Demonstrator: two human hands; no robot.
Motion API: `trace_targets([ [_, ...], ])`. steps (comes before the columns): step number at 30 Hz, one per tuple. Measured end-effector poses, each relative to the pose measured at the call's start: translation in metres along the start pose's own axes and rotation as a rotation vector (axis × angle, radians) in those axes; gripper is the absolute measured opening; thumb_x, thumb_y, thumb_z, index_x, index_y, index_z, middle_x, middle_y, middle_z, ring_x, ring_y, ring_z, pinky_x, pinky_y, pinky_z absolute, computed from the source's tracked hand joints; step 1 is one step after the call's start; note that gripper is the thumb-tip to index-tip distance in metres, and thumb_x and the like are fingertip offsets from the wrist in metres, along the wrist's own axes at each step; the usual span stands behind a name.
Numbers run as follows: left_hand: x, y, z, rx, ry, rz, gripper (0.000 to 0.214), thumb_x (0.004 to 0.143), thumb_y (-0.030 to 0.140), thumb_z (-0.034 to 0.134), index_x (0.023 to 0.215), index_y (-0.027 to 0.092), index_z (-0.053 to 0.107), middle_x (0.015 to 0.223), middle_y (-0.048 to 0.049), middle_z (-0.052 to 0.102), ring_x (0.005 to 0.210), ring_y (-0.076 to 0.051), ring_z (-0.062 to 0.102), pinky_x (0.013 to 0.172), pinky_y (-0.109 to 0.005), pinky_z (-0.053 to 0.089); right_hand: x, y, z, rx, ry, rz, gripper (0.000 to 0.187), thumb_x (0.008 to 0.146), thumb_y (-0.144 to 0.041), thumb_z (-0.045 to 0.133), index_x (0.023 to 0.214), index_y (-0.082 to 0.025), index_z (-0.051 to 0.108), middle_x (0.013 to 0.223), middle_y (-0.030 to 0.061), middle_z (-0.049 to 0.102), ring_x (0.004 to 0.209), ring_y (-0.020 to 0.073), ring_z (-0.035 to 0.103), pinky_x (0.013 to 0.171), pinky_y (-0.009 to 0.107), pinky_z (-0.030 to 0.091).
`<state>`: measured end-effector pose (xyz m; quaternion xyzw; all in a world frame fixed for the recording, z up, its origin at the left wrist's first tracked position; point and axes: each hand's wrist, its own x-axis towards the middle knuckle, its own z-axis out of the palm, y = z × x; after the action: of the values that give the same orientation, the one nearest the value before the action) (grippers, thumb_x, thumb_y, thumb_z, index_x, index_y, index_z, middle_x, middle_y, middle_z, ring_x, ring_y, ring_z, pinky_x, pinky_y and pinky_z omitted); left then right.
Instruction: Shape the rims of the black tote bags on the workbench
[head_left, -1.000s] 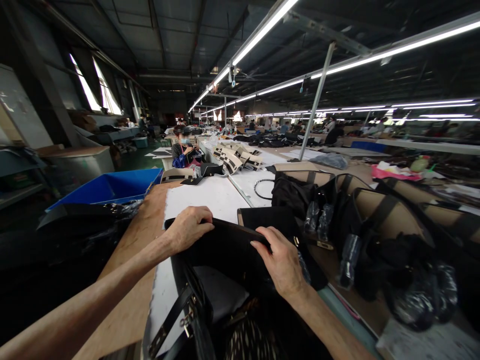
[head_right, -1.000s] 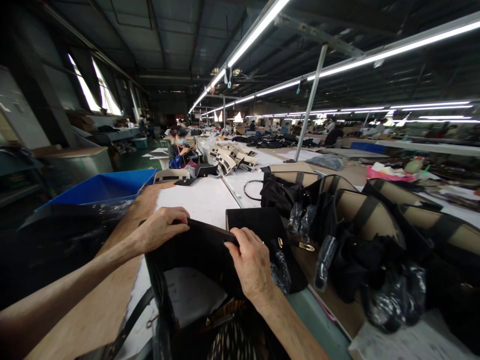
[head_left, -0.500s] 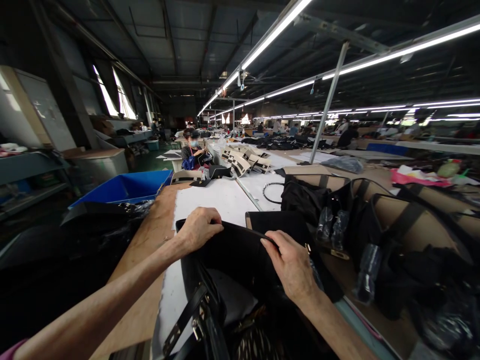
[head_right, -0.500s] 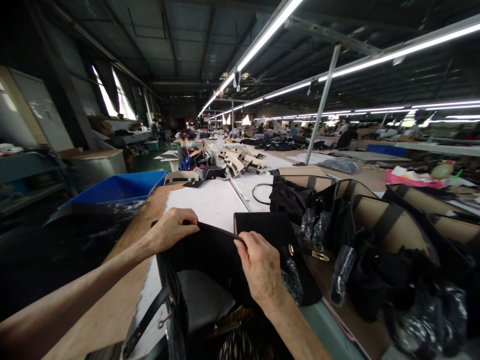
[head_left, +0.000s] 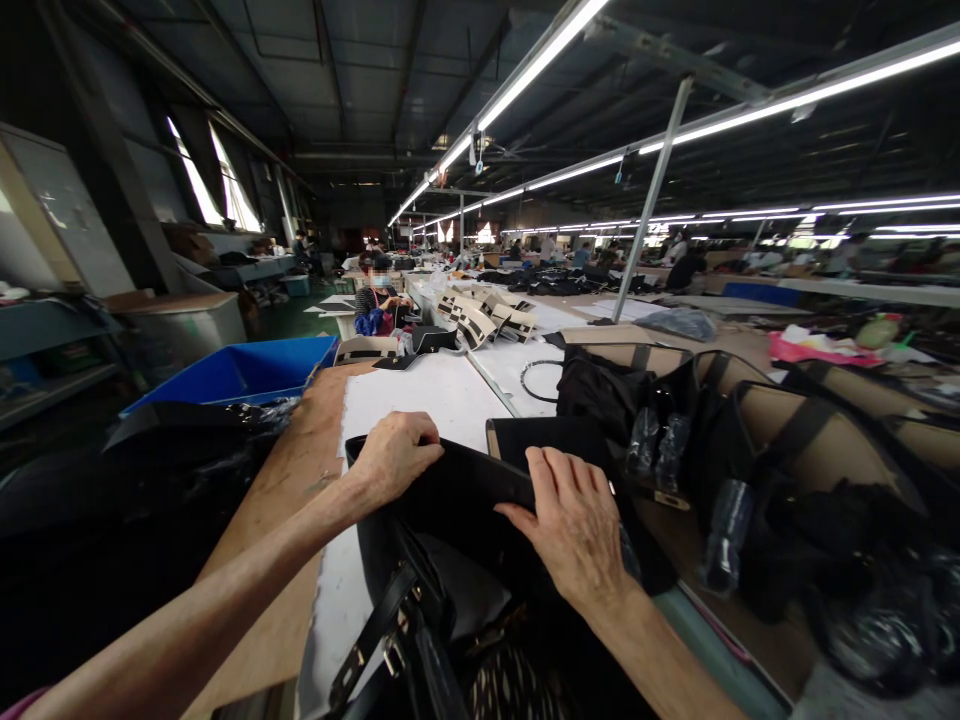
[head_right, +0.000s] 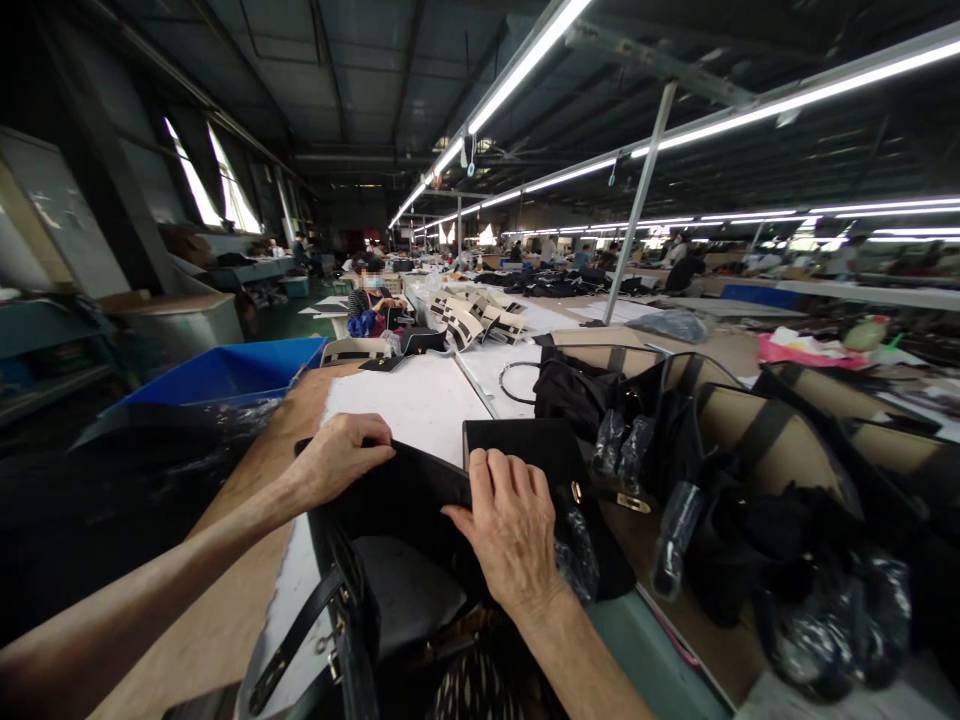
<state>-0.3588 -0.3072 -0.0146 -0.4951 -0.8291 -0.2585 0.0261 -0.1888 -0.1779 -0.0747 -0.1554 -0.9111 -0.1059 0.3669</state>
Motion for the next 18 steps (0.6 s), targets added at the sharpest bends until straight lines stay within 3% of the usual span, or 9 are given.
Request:
trace_targets([
  [4,-0.004,-0.003,-0.005,-0.068,-0.059,0.078,0.015,0.068,0.020,0.049,0.057,0.015,0.058,0.073,0.0003,0.059,0.066,-0.012,0.052,0.065,-0.022,0.038,0.000,-0.003,0.004,0.025,-0.029,-0.007,0.031,0.078,-0.034,0.056,0.101,-0.014,0.052,0.086,0.0101,0.055,0.077,0.0243,0.051,0.066,0.037,0.039],
  [8,-0.007,-0.009,-0.007,-0.115,-0.098,0.144,0.016,0.070,0.021,0.050,0.058,0.016,0.059,0.082,0.0005,0.060,0.069,-0.011,0.053,0.069,-0.022,0.038,0.003,-0.001,0.011,0.214,-0.076,0.081,0.010,0.081,-0.027,0.053,0.084,-0.018,0.052,0.076,0.0038,0.054,0.071,0.0181,0.052,0.062,0.029,0.040],
  [13,-0.004,-0.014,-0.003,-0.102,-0.082,0.157,0.015,0.070,0.021,0.050,0.059,0.016,0.059,0.078,0.0007,0.060,0.068,-0.011,0.053,0.069,-0.022,0.038,0.007,0.005,0.013,0.529,-0.062,0.142,0.009,0.084,-0.026,0.049,0.080,-0.019,0.053,0.074,0.0004,0.055,0.066,0.0135,0.052,0.062,0.023,0.040],
  [18,-0.001,-0.013,-0.002,-0.068,-0.060,0.127,0.014,0.070,0.022,0.051,0.060,0.016,0.059,0.074,0.0002,0.060,0.067,-0.012,0.052,0.068,-0.022,0.039,0.010,0.006,0.014,0.660,-0.068,0.206,0.011,0.083,-0.027,0.050,0.076,-0.019,0.055,0.072,-0.0005,0.057,0.065,0.0131,0.053,0.063,0.023,0.039],
])
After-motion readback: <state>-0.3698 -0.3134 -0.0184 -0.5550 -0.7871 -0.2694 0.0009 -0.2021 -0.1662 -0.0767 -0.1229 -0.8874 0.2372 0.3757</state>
